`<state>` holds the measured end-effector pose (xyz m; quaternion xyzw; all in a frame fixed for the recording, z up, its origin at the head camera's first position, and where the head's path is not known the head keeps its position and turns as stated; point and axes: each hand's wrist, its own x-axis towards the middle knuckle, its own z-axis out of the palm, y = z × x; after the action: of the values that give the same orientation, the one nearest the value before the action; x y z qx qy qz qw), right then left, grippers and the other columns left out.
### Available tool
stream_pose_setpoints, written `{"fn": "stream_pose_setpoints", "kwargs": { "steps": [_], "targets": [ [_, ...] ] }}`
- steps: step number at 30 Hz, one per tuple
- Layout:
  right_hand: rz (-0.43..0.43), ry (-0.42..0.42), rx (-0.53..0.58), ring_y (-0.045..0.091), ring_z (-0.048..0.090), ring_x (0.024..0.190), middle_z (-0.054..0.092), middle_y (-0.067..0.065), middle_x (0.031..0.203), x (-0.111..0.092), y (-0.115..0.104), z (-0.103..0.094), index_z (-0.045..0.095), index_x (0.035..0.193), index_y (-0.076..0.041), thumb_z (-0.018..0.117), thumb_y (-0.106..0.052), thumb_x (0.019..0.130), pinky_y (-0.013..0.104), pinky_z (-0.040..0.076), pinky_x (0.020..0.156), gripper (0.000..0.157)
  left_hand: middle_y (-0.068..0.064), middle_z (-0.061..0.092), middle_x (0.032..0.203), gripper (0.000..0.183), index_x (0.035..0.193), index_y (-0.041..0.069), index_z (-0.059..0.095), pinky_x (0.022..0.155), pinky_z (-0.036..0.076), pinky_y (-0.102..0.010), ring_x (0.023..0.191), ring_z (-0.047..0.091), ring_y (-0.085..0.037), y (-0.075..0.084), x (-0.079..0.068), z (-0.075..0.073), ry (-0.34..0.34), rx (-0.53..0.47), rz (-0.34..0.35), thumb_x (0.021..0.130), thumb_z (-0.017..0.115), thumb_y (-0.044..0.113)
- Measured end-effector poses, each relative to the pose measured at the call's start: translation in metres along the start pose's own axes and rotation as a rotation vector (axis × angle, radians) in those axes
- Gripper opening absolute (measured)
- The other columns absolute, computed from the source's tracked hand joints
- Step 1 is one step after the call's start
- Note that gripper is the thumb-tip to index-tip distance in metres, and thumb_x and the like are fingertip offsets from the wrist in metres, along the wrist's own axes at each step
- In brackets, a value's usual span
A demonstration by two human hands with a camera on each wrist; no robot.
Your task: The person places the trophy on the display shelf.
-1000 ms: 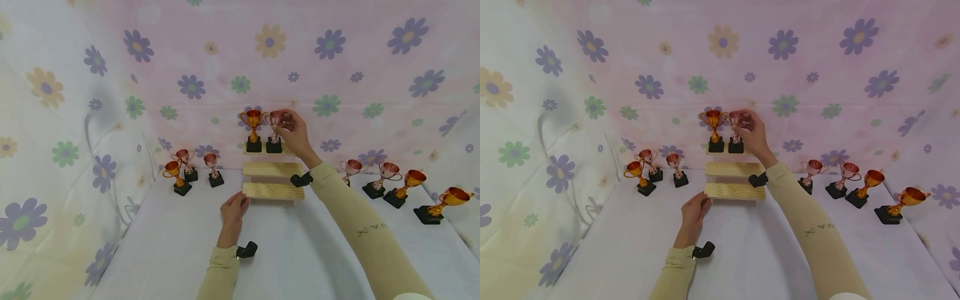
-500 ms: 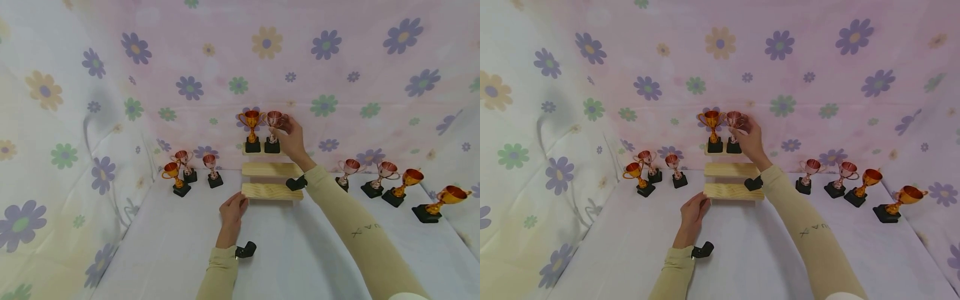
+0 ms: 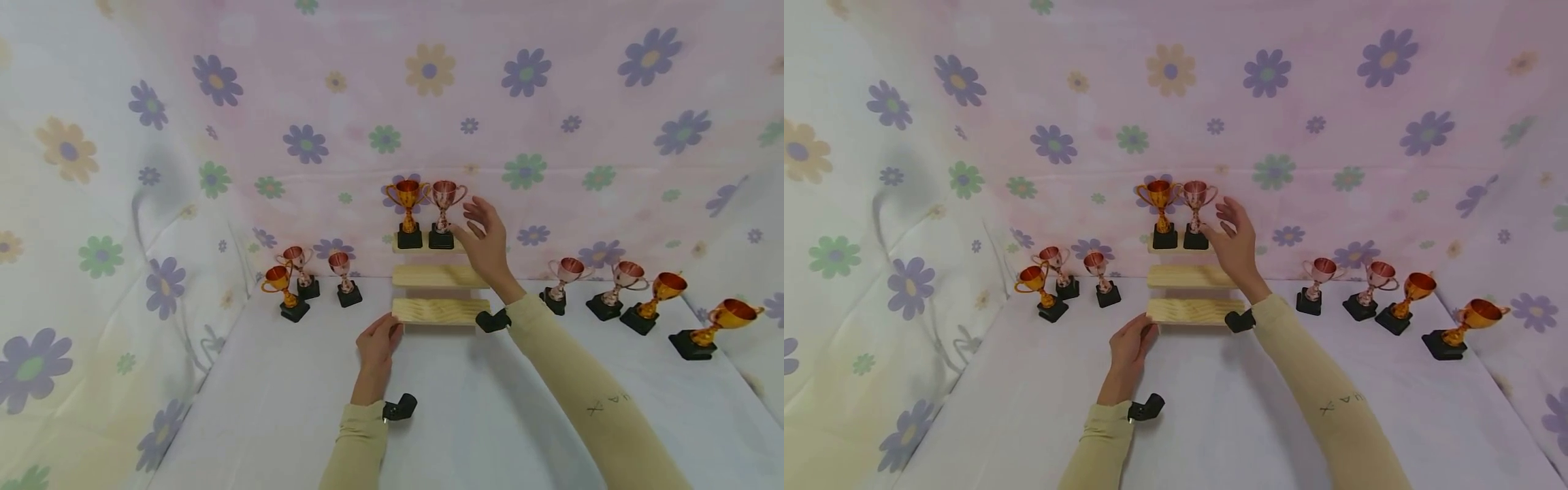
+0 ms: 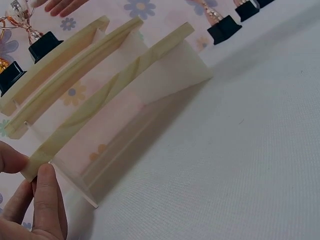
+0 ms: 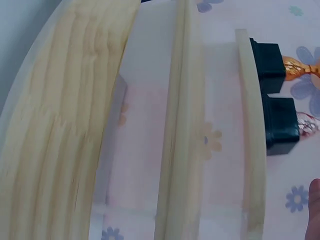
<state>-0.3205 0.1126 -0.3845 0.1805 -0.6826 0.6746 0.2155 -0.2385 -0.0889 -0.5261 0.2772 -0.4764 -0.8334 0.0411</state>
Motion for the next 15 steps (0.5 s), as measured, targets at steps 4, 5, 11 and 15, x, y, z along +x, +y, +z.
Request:
{"fn": "stream_pose_setpoints", "kwargs": {
  "steps": [4,5,11,15],
  "targets": [
    [-0.064,0.017,-0.018,0.051,0.046,0.131,0.048,0.036,0.141,-0.008,-0.007,-0.017,0.040,0.146,0.013,0.069,0.010,0.090,0.061,0.037,0.115,0.063,-0.018,0.067,0.114,0.033,0.124,-0.006,0.067,0.091,0.060,-0.028,0.096,0.068,-0.018,0.000,-0.001,0.000,-0.002,0.007,0.001,0.092,0.069,0.001],
    [-0.076,0.025,-0.030,0.051,0.046,0.131,0.049,0.036,0.141,-0.009,-0.008,-0.022,0.040,0.145,0.013,0.069,0.011,0.090,0.061,0.037,0.115,0.063,-0.018,0.067,0.114,0.033,0.124,-0.006,0.067,0.090,0.060,-0.028,0.095,0.068,-0.018,0.000,-0.001,0.000,0.000,0.008,0.002,0.092,0.069,0.001],
    [-0.138,0.103,-0.134,0.050,0.049,0.128,0.053,0.036,0.136,-0.019,-0.017,-0.053,0.042,0.142,0.015,0.070,0.011,0.089,0.058,0.040,0.115,0.061,-0.015,0.069,0.101,0.031,0.120,-0.010,0.067,0.081,0.062,-0.025,0.087,0.069,-0.016,-0.001,-0.001,0.002,-0.003,-0.025,0.041,0.090,0.069,-0.003],
    [-0.155,0.162,-0.186,0.046,0.051,0.128,0.055,0.035,0.135,-0.026,-0.019,-0.077,0.045,0.141,0.015,0.071,0.013,0.087,0.051,0.042,0.116,0.060,-0.013,0.069,0.095,0.030,0.118,-0.014,0.066,0.078,0.062,-0.024,0.083,0.068,-0.015,-0.001,-0.002,0.003,-0.012,-0.050,0.071,0.089,0.068,-0.006]
  ]
}}
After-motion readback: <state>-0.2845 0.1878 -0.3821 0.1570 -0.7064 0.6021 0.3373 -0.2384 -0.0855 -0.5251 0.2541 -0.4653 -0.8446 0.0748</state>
